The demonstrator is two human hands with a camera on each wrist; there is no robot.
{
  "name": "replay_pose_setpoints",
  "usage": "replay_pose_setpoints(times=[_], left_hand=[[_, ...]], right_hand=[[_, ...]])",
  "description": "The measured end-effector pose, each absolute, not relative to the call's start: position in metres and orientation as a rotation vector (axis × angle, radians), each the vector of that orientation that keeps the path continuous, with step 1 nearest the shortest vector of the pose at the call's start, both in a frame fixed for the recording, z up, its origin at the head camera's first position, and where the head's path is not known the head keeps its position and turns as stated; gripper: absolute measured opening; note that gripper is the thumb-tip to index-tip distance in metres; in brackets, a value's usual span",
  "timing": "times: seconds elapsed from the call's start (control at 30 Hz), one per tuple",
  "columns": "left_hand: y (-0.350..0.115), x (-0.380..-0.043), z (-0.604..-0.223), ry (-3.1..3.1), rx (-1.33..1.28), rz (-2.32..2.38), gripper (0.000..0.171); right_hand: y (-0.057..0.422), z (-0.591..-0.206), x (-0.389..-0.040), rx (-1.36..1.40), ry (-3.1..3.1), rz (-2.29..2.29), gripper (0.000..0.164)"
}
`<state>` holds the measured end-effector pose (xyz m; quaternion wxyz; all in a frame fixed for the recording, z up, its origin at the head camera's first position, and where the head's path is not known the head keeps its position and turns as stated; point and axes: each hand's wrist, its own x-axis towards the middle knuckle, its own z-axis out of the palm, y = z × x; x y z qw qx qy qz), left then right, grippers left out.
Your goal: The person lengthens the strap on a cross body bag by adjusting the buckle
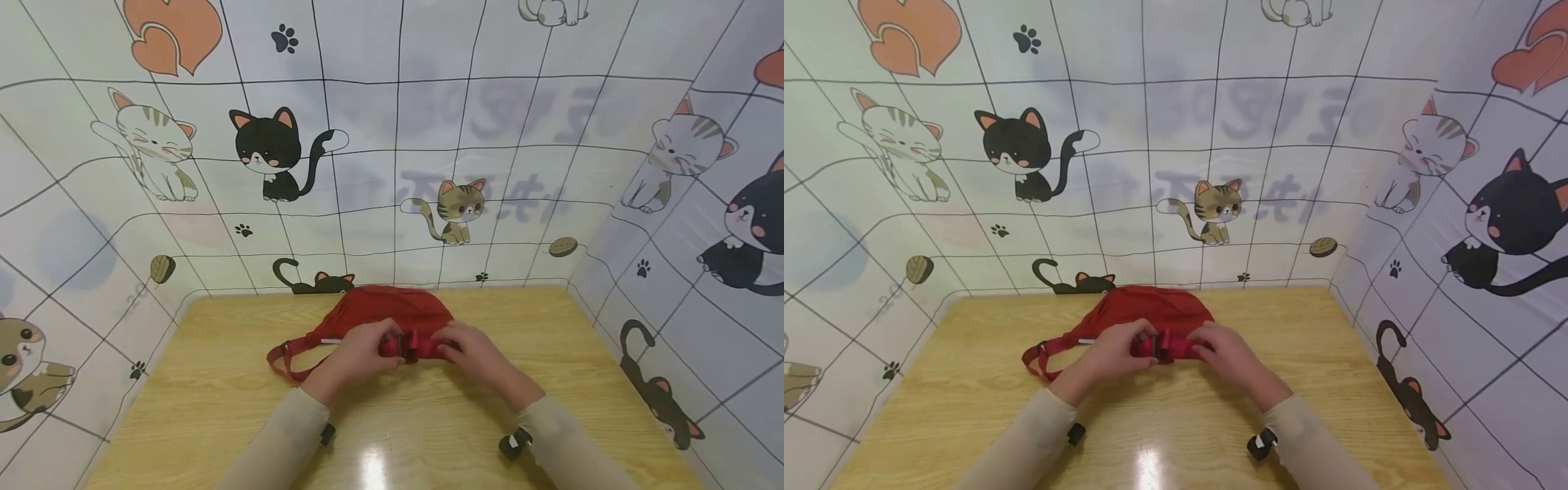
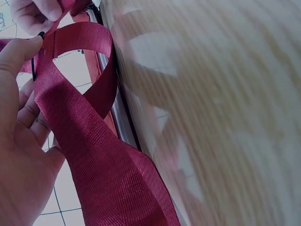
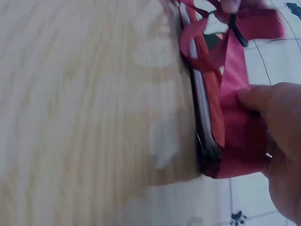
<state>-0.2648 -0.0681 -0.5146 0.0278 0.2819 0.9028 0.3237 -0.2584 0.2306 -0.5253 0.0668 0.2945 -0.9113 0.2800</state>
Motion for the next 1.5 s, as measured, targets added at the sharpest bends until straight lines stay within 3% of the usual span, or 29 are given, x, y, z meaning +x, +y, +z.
replay_pose_setpoints(times=[0.2, 0.37, 0.67, 1.2, 1.5], left_hand=[[-0.073, -0.265, -0.513, 2.801, 0.837, 1.018, 0.043], [-0.072, -0.265, -0.515, 2.766, 0.864, 1.036, 0.042], [-0.068, -0.263, -0.515, 2.754, 0.862, 1.055, 0.044], [-0.079, -0.265, -0.511, 2.780, 0.868, 1.064, 0.042], [-0.075, -0.266, -0.512, 2.758, 0.921, 1.082, 0.044]], right_hand=[[0.239, -0.520, -0.259, 0.804, -2.778, 0.642, 0.020], [0.227, -0.521, -0.263, 0.859, -2.852, 0.935, 0.014], [0.206, -0.526, -0.262, 0.916, -2.818, 1.306, 0.022], [0.237, -0.522, -0.260, 0.830, -2.852, 0.911, 0.022], [0.206, -0.525, -0.263, 0.900, -2.837, 1.401, 0.032]])
